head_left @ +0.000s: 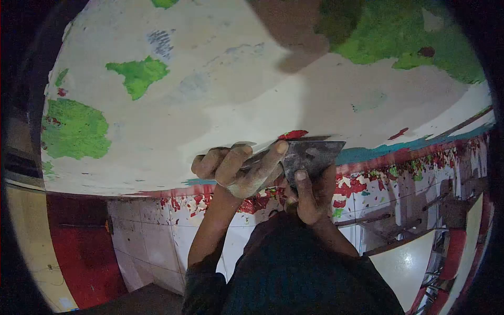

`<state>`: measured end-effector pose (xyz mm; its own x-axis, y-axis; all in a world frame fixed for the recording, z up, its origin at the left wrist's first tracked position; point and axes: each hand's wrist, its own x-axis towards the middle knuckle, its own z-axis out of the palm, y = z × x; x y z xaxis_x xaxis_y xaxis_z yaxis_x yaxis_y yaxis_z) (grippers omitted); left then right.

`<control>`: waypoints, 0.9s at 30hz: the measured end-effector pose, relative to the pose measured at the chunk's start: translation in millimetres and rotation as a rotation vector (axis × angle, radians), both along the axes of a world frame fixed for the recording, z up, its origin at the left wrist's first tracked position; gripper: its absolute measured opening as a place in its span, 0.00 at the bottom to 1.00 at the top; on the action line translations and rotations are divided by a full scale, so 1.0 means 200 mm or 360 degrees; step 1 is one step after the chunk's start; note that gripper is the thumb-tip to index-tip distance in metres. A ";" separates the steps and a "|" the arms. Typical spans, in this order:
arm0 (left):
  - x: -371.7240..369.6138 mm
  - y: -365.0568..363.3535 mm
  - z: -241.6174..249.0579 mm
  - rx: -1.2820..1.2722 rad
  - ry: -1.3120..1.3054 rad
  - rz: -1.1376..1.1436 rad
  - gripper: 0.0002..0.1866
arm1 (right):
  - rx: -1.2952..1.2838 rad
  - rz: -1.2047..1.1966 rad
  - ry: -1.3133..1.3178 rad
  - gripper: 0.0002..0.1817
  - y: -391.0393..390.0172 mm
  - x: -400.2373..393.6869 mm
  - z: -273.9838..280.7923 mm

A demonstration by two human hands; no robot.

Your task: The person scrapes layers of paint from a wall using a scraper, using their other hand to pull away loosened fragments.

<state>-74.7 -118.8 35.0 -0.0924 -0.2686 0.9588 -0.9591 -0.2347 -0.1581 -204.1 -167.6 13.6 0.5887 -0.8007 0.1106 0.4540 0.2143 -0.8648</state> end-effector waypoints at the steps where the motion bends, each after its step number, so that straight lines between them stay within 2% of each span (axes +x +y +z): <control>1: 0.01 0.00 -0.01 -0.0024 -0.0025 -0.0019 0.17 | 0.0016 -0.0024 0.0025 0.21 0.00 0.00 -0.01; 2: 0.03 -0.01 -0.02 -0.0048 -0.0049 -0.0041 0.16 | -0.0005 0.0003 0.0024 0.21 0.01 0.00 -0.01; 4: 0.08 0.03 -0.18 -0.0008 0.0209 -0.0177 0.17 | -0.0052 0.0052 0.0022 0.22 0.01 -0.01 -0.02; 6: 0.10 0.06 -0.27 0.0031 0.0415 -0.0270 0.17 | 0.0079 0.0069 0.0077 0.22 0.02 -0.02 -0.01; 10: 0.09 0.04 -0.28 0.0059 0.0614 -0.0310 0.17 | 0.0233 0.0140 0.0112 0.23 0.03 -0.03 0.06; 13: 0.07 0.02 -0.27 0.0047 0.0570 -0.0240 0.16 | 0.0245 0.0072 0.0081 0.24 0.04 -0.02 0.09; 16: 0.06 0.01 -0.25 0.0022 0.0489 -0.0151 0.16 | 0.0341 0.0165 0.0101 0.23 0.04 -0.02 0.11; 20: 0.03 -0.02 -0.19 0.0016 0.0235 -0.0025 0.15 | 0.0263 0.0147 0.0092 0.24 0.04 -0.02 0.08; 23: 0.00 0.01 -0.01 0.0142 -0.0074 0.0013 0.22 | 0.0172 0.0034 0.0067 0.23 0.05 0.00 0.09; 25: 0.00 0.02 0.02 0.0215 -0.0177 0.0032 0.26 | 0.0112 0.0024 0.0095 0.21 0.04 0.00 0.08; 27: 0.01 0.03 -0.02 0.0278 -0.0108 -0.0001 0.26 | 0.0096 0.0078 0.0025 0.21 0.04 0.00 0.07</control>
<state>-72.0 -113.0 31.2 -0.1554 -0.4303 0.8892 -0.9450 -0.1975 -0.2607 -204.8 -160.0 27.0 0.6285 -0.7760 0.0534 0.4281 0.2878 -0.8567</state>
